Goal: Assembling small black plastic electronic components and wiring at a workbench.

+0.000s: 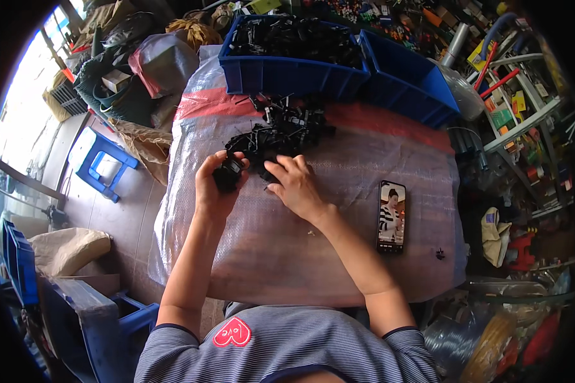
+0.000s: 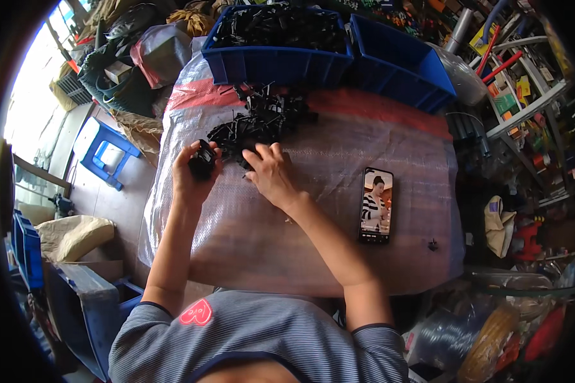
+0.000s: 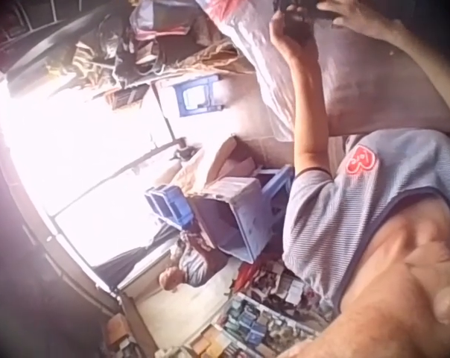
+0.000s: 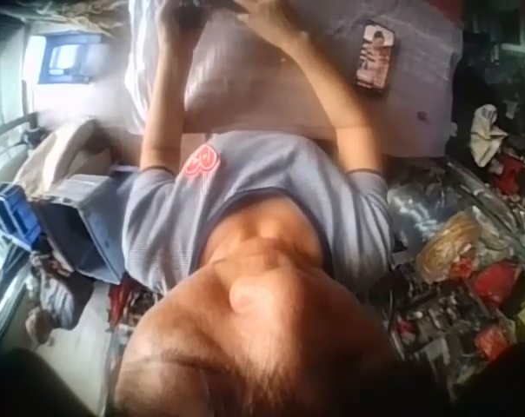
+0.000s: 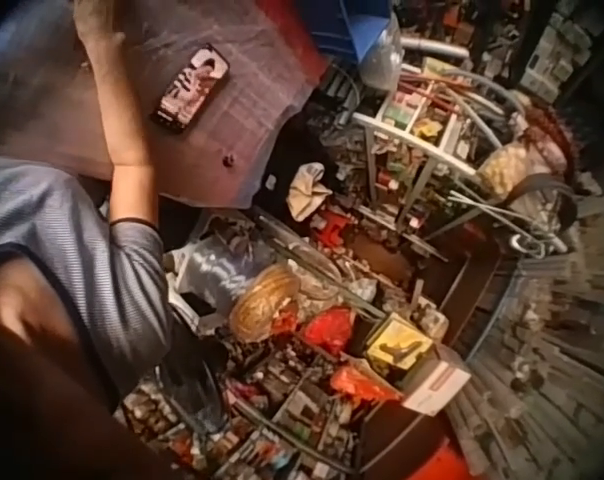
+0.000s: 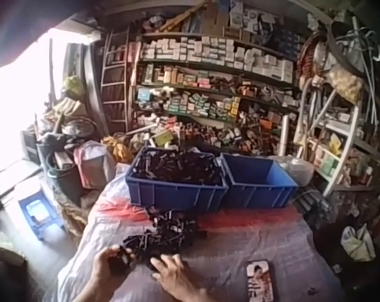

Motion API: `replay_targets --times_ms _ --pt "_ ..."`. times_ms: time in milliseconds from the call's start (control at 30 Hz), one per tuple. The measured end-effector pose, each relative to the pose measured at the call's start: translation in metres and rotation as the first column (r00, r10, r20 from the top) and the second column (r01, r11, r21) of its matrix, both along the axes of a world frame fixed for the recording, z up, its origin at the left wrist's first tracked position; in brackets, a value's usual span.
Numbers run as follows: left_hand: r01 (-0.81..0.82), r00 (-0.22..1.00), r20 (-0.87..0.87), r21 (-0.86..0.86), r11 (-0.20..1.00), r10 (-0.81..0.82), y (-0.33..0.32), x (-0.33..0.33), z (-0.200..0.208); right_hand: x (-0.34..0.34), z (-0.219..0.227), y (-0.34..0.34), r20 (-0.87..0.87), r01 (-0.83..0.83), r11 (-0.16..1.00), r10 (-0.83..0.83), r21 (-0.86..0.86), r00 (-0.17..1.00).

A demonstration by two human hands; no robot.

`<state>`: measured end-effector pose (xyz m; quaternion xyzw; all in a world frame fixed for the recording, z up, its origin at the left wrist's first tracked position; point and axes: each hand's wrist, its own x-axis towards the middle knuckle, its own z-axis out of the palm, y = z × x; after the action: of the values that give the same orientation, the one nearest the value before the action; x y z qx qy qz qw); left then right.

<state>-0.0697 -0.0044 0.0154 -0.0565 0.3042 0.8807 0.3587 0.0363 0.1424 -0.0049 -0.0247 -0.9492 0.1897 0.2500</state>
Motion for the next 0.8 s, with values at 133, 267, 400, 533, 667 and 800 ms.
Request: replay_targets --times_ms 133,267,400,533,667,800 --pt "0.037 0.995 0.094 0.082 0.996 -0.045 -0.005 -0.004 -0.004 0.006 -0.012 0.006 0.029 -0.010 0.997 0.008 0.073 1.000" --pt "0.248 0.969 -0.057 0.247 0.937 -0.242 -0.008 -0.006 -0.012 0.033 -0.007 0.022 -0.032 -0.006 0.999 0.008 0.047 0.999" --pt "0.181 0.980 0.069 0.082 0.980 -0.187 0.006 0.010 0.001 0.055 0.020 0.022 -0.124 0.015 0.975 -0.044 -0.222 0.991" --pt "0.347 0.938 -0.052 0.132 0.929 -0.343 0.008 0.015 -0.011 0.063 0.042 0.015 -0.245 -0.124 0.956 0.057 -0.268 0.968" --pt "0.519 0.853 -0.082 0.045 0.853 -0.515 0.011 0.025 -0.007 0.067 0.043 0.008 -0.290 -0.166 0.962 0.098 -0.218 0.952" --pt "0.492 0.767 -0.249 -0.362 0.791 -0.591 0.013 0.038 0.005 0.068 0.035 0.009 -0.247 -0.168 0.970 0.122 -0.178 0.961"
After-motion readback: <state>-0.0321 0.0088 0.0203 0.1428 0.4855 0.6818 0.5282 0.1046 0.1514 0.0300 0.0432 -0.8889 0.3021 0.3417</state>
